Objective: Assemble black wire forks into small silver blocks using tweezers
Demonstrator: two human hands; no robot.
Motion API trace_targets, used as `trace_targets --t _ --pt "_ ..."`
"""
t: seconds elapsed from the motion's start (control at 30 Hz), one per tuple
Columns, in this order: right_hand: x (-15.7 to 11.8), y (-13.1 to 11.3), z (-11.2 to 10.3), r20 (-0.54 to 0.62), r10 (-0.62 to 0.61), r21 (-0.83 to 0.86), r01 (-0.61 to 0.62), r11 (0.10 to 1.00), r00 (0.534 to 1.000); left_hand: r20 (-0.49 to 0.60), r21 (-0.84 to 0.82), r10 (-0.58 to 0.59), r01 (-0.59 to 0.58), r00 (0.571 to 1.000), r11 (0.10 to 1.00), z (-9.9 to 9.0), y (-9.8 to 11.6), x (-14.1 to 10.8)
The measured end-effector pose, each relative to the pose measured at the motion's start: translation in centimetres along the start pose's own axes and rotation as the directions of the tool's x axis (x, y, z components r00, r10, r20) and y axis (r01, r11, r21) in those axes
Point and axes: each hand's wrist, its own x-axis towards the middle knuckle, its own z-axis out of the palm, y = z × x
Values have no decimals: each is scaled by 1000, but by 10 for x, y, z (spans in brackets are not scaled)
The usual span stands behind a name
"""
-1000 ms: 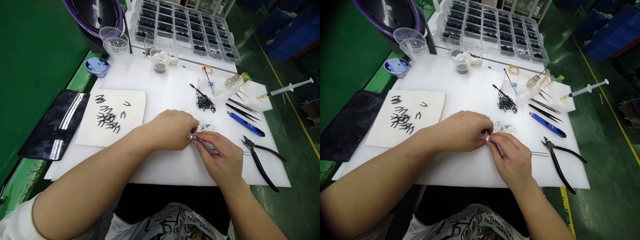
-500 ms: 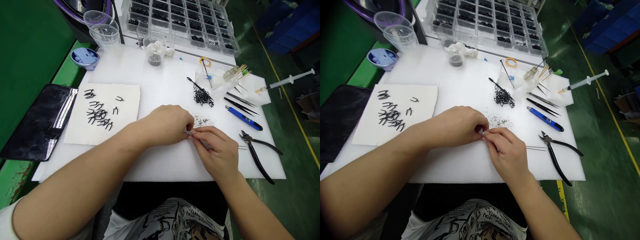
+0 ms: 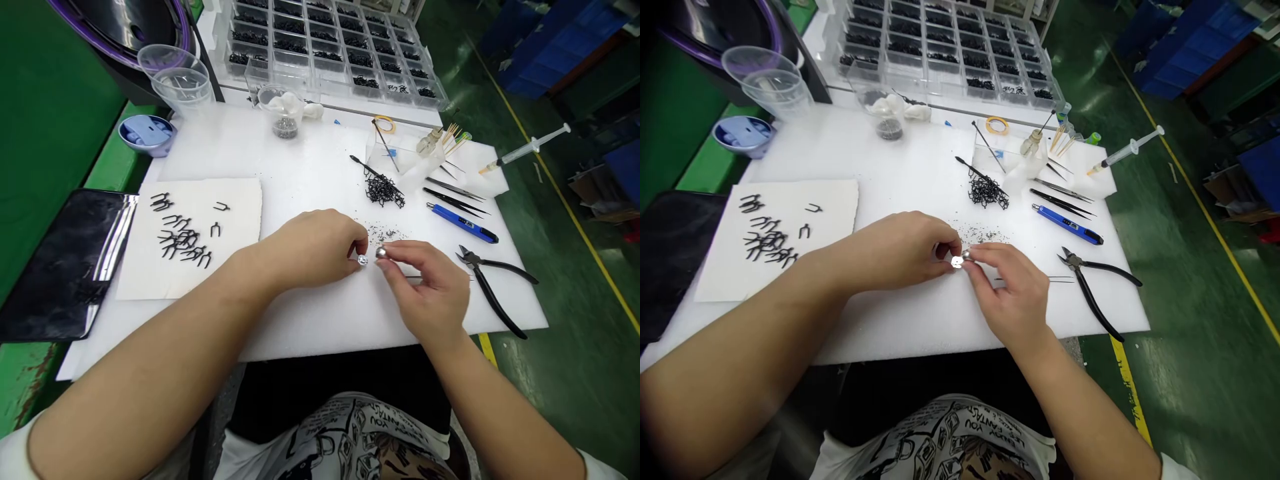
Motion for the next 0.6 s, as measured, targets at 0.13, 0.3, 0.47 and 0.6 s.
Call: trace_targets --t 0.13,0.3,0.47,0.6 --pt "4 17 -23 -197 48 -18 -52 998 979 9 -2 -13 13 1000 1000 1 1 -1" --pt "11 64 -55 -168 5 -476 -85 875 986 41 -37 21 -19 999 999 -7 -1 -5" --pt "10 78 -57 -46 1 -539 -26 842 999 -188 3 -70 72 980 997 -22 -3 -9" --pt "8 60 -68 -218 -74 -487 -43 873 973 -438 46 -271 323 857 945 -30 -9 -8"
